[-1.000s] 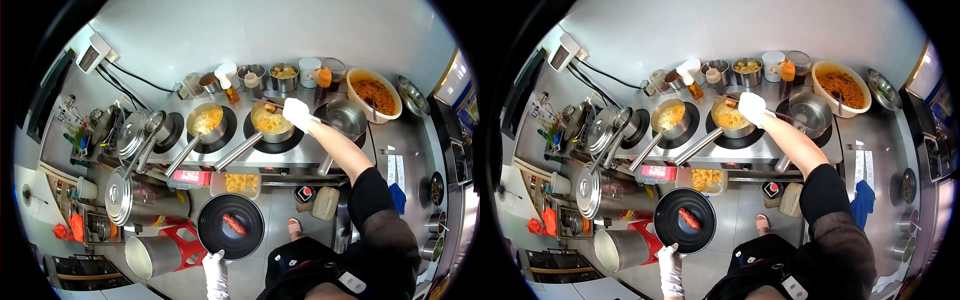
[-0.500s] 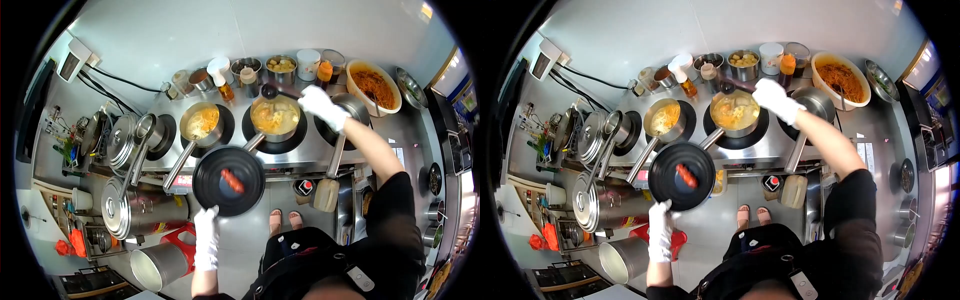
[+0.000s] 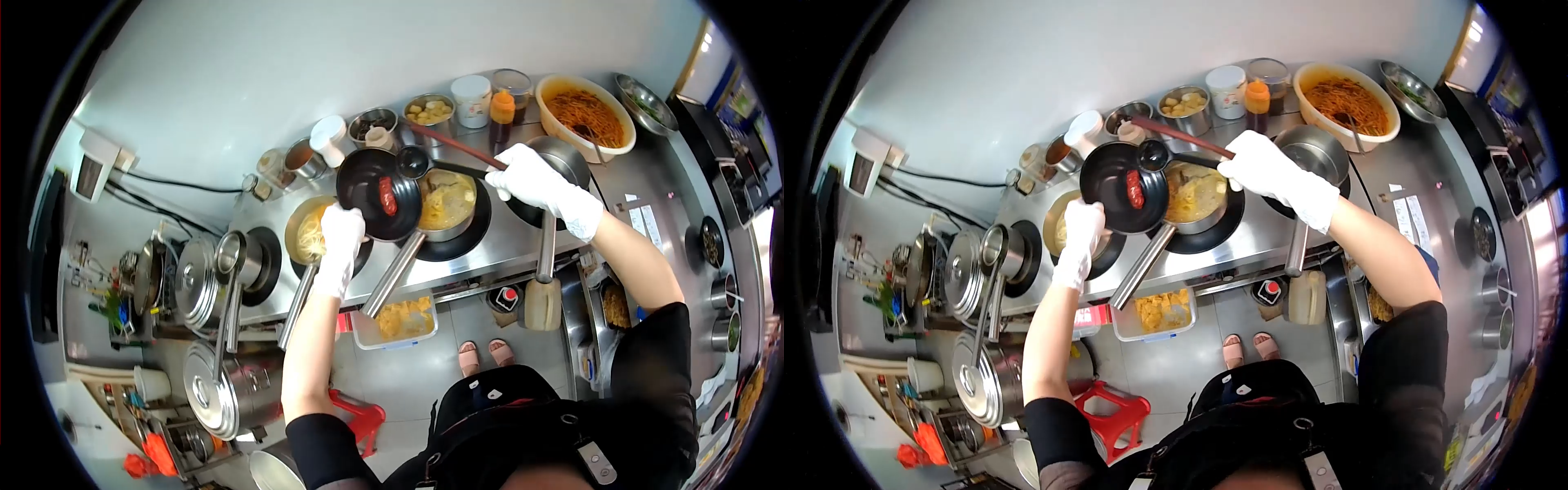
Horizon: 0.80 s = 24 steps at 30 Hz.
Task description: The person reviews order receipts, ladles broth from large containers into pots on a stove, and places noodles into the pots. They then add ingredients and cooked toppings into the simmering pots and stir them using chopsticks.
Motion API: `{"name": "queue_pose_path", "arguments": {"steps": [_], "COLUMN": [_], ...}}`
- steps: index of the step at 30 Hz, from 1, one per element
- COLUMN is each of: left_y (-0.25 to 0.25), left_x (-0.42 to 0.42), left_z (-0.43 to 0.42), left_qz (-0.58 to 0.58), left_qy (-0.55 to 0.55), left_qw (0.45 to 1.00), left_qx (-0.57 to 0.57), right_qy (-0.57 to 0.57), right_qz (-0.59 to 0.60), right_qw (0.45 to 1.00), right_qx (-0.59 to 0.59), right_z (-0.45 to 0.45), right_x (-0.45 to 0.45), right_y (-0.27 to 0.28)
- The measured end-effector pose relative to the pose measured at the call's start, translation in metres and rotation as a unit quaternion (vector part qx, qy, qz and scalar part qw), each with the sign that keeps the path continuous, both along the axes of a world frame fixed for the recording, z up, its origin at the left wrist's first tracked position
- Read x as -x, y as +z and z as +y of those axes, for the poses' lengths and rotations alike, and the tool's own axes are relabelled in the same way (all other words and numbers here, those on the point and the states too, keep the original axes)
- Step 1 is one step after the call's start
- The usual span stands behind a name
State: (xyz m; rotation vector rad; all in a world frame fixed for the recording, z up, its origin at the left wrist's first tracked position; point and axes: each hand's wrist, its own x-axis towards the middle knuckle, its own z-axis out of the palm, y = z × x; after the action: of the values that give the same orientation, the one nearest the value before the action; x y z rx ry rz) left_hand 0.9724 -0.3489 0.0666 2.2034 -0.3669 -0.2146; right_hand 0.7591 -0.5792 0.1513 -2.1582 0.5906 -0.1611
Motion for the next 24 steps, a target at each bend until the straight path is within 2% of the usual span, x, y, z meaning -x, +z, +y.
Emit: {"name": "queue_pose_path", "arguments": {"steps": [1, 2, 4, 8, 11, 14, 15, 16, 17, 18, 19, 20, 21, 23, 24], "left_y": [-0.031, -0.035, -0.047, -0.066, -0.065, -0.039, -0.032, -0.041, -0.013, 0.003, 0.018, 0.003, 0.024, 0.014, 0.009], "left_x": [-0.030, -0.033, -0.046, -0.058, -0.056, -0.041, -0.038, -0.052, -0.027, -0.019, 0.001, -0.007, 0.018, 0.032, 0.046], "left_z": [-0.013, -0.027, -0.048, -0.080, -0.095, -0.098, -0.096, -0.093, -0.093, -0.091, -0.084, -0.085, -0.079, -0.073, -0.073], "left_qz": [-0.139, -0.258, -0.382, -0.453, -0.560, -0.551, -0.491, -0.479, -0.329, -0.182, -0.129, 0.019, 0.133, 0.171, 0.179], "left_qy": [-0.009, -0.009, -0.059, -0.110, -0.127, -0.180, -0.198, -0.213, -0.157, -0.117, -0.144, -0.105, -0.106, -0.074, -0.096], "left_qw": [0.985, 0.958, 0.913, 0.872, 0.799, 0.798, 0.835, 0.840, 0.924, 0.966, 0.981, 0.990, 0.979, 0.972, 0.964], "left_qx": [-0.099, -0.128, -0.129, -0.151, -0.180, -0.167, -0.152, -0.142, -0.115, -0.143, -0.021, 0.096, 0.112, 0.145, 0.174], "right_qy": [-0.026, -0.051, -0.087, -0.126, -0.168, -0.147, -0.174, -0.199, -0.210, -0.208, -0.207, -0.209, -0.217, -0.233, -0.234], "right_qz": [0.002, 0.003, 0.014, 0.015, 0.009, -0.008, 0.010, 0.027, 0.009, 0.001, -0.014, -0.030, -0.046, -0.080, -0.102], "right_qw": [1.000, 0.998, 0.996, 0.992, 0.985, 0.987, 0.971, 0.943, 0.930, 0.927, 0.925, 0.923, 0.912, 0.917, 0.917], "right_qx": [-0.013, -0.025, -0.030, -0.012, -0.035, -0.063, -0.165, -0.265, -0.301, -0.313, -0.319, -0.323, -0.344, -0.314, -0.305], "right_z": [-0.004, -0.010, -0.027, -0.046, -0.050, -0.052, -0.048, -0.047, -0.048, -0.047, -0.050, -0.054, -0.056, -0.057, -0.058], "right_x": [0.008, 0.016, 0.034, 0.073, 0.095, 0.118, 0.126, 0.134, 0.144, 0.156, 0.171, 0.189, 0.208, 0.244, 0.264], "right_y": [0.000, -0.001, -0.016, -0.027, -0.035, -0.036, -0.026, -0.021, -0.022, -0.016, -0.015, -0.013, -0.007, 0.003, 0.007]}}
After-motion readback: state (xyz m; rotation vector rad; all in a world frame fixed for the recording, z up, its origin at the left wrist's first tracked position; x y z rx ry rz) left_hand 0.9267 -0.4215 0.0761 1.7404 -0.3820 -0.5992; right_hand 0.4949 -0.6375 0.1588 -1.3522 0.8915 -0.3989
